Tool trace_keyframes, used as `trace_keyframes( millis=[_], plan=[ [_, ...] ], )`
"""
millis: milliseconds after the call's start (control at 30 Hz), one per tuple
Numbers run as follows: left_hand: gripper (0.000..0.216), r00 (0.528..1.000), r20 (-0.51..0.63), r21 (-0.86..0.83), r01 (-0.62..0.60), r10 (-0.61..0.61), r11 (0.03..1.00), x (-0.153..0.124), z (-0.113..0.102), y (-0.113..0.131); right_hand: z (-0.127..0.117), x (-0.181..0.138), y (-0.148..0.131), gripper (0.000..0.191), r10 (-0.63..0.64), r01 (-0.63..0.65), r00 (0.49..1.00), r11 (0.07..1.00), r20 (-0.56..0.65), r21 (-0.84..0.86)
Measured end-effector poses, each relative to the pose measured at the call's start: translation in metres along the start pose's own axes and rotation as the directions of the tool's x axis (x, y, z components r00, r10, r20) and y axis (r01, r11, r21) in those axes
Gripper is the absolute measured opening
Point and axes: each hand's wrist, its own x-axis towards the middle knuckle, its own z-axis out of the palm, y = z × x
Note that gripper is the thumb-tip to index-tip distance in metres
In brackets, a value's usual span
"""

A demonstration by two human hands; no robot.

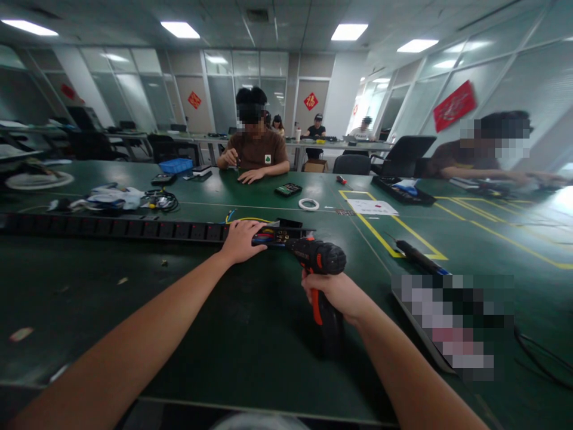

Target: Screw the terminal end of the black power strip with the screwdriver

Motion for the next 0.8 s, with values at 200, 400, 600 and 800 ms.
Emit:
trace_keyframes(
  millis=[200,400,600,800],
  plan=[
    [0.064,1.000,0.004,-0.008,0.000,0.000,1.000,0.0001,-0.0005,0.0002,-0.0003,-0.0006,0.0002,0.011,-0.015,0.015,1.000,1.000,0.006,-0.014],
    [0.063,1.000,0.016,-0.022,0.011,-0.010,1.000,0.0005,-0.0008,0.0008,-0.0010,0.0004,0.0017,0.010,-0.020,0.020,1.000,1.000,0.015,-0.018],
    [0.062,1.000,0.000,-0.014,0.012,-0.012,1.000,0.0003,-0.0013,0.0016,-0.0010,0.0007,0.0030,0.013,-0.018,0.018,1.000,1.000,0.006,0.019],
    [0.063,1.000,0.001,-0.007,0.005,-0.005,1.000,0.0002,-0.0011,0.0009,0.0005,-0.0010,0.0019,0.013,-0.020,0.020,1.000,1.000,-0.002,0.018]
  ],
)
